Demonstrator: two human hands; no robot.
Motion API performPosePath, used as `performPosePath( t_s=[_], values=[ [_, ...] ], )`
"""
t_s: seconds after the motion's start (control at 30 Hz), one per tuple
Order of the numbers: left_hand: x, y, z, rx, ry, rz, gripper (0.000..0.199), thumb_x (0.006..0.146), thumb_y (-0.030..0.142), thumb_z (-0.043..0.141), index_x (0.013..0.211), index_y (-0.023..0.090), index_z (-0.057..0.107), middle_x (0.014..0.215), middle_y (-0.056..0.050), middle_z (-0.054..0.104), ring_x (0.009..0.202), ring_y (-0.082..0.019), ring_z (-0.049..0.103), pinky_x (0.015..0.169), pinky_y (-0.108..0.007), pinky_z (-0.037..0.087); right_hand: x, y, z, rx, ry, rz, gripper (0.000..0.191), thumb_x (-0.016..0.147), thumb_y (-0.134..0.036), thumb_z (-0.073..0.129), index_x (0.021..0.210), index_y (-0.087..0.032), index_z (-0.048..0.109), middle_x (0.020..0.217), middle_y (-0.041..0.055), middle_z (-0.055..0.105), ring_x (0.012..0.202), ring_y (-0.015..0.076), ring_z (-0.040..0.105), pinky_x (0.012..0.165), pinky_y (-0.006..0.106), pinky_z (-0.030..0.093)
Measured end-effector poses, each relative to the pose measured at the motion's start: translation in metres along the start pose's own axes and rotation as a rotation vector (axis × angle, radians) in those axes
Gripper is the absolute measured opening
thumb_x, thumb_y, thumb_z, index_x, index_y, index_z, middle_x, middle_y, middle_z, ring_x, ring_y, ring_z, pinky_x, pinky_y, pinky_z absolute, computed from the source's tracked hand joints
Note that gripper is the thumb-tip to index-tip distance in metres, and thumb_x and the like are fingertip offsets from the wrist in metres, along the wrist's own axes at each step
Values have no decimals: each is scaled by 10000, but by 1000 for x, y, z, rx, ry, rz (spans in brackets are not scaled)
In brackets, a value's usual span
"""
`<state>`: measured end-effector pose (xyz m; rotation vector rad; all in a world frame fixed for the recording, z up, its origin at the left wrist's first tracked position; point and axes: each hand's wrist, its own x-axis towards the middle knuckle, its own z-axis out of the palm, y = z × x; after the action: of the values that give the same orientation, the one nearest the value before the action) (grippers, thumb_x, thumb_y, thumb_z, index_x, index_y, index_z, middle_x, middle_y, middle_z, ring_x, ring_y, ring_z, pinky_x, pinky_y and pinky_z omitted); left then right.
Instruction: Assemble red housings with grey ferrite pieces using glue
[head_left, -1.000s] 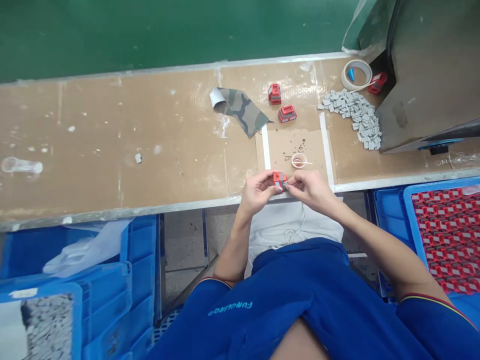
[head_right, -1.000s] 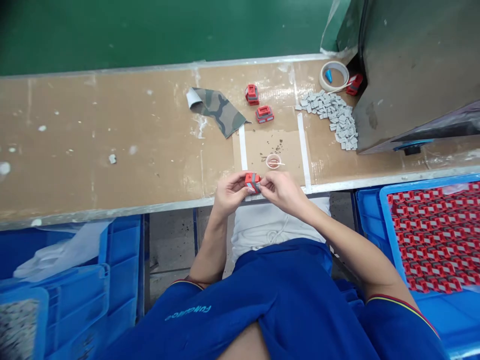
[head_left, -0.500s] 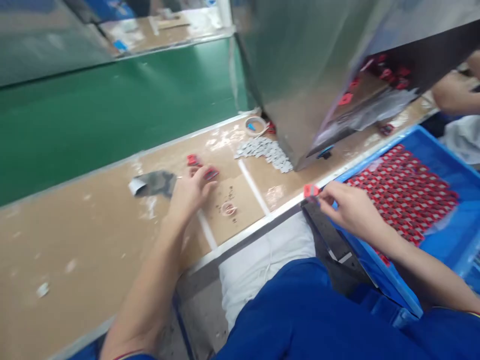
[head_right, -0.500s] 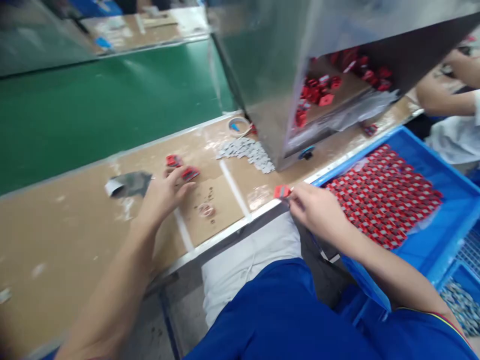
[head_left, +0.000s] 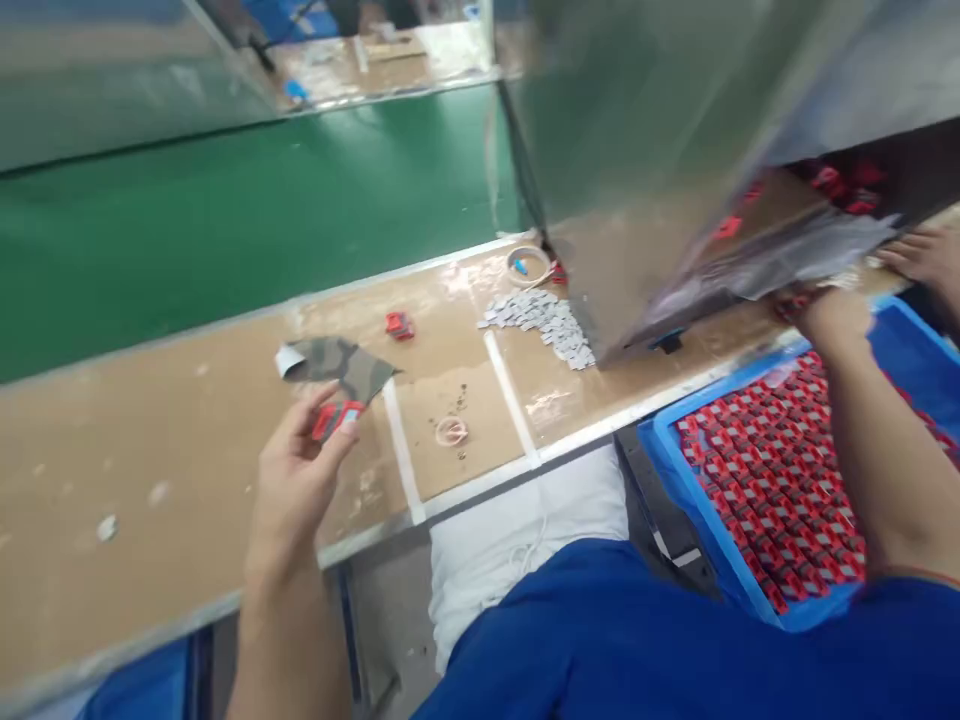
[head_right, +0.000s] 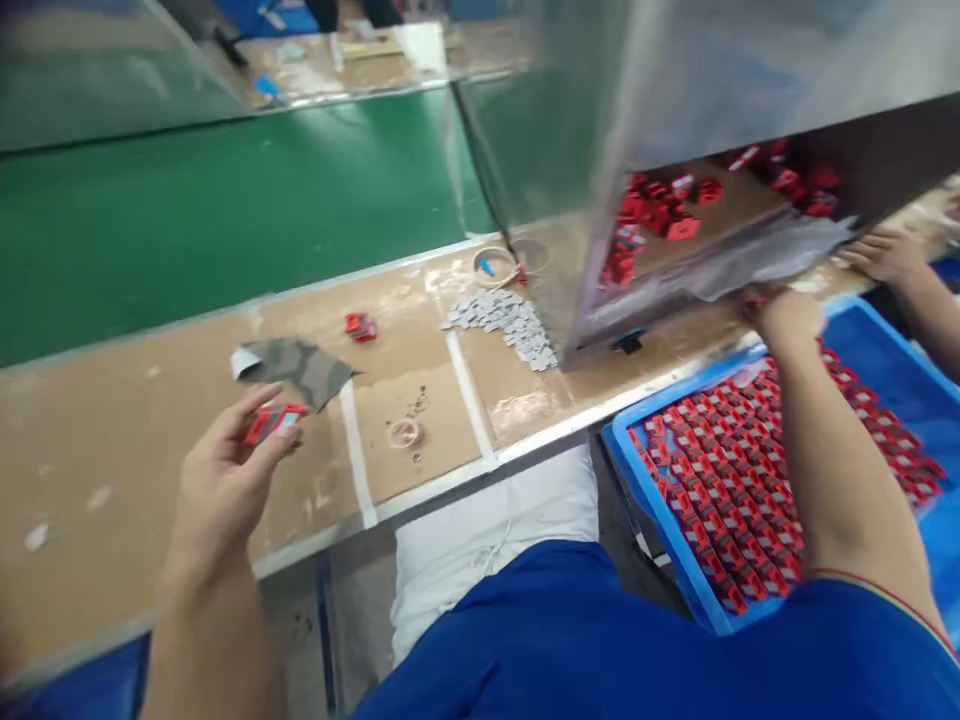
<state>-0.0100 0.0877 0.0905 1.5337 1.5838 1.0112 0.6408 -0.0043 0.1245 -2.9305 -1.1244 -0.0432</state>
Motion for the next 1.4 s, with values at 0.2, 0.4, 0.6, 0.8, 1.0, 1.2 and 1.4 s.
performPosePath(
  t_s=[0.2,0.4,0.6,0.8,1.0,1.2,1.4],
  values=[
    [-44,-33,23,-523,37,-83,523,818,666,816,997,223,603,714,9,768,536,-118,661,457,-187,486,-104,-37,-22,221,-279,-596,229,978,-514,682,830,-341,707,664,99,706,500,260,645,483,408,441],
    [-54,-51,46,-792,-178,-130,599,742,602,919,1091,159,715,1009,-91,826,713,-118,741,639,-222,617,-234,-190,3,676,-489,-1001,371,978,-450,697,1258,-207,692,980,97,800,807,240,753,729,366,608],
    [-67,-64,45,-846,-308,-137,472,770,427,940,1112,165,745,957,-61,811,698,-128,735,659,-245,631,-264,-276,53,892,-334,-1154,207,991,-290,696,1174,-210,752,931,59,766,716,168,665,677,306,561],
    [-77,-71,40,-797,-310,-86,409,802,402,919,1105,176,763,1012,-73,806,917,-174,784,815,-248,645,-276,-297,60,1078,-89,-1060,135,1005,-316,700,916,-244,773,853,48,762,748,185,682,653,321,548],
    [-82,-72,40,-698,-337,-16,349,846,327,877,1144,173,781,1078,-89,825,966,-178,796,874,-251,637,-290,-300,78,1315,-149,-782,237,984,-472,738,935,-240,750,956,78,815,906,219,784,779,361,637],
    [-83,-74,40,-561,-322,30,387,893,274,801,1263,169,759,1197,-118,830,1065,-216,810,914,-290,651,-298,-295,90,1520,-297,-454,359,909,-561,816,887,-229,683,789,16,794,690,175,770,703,320,655],
    [-84,-70,40,-301,-265,134,268,935,250,724,1188,169,765,1099,-90,836,925,-180,793,805,-252,609,-314,-292,71,1563,-280,-542,245,966,-457,788,905,-246,677,840,18,814,737,177,795,699,306,662]
  ],
)
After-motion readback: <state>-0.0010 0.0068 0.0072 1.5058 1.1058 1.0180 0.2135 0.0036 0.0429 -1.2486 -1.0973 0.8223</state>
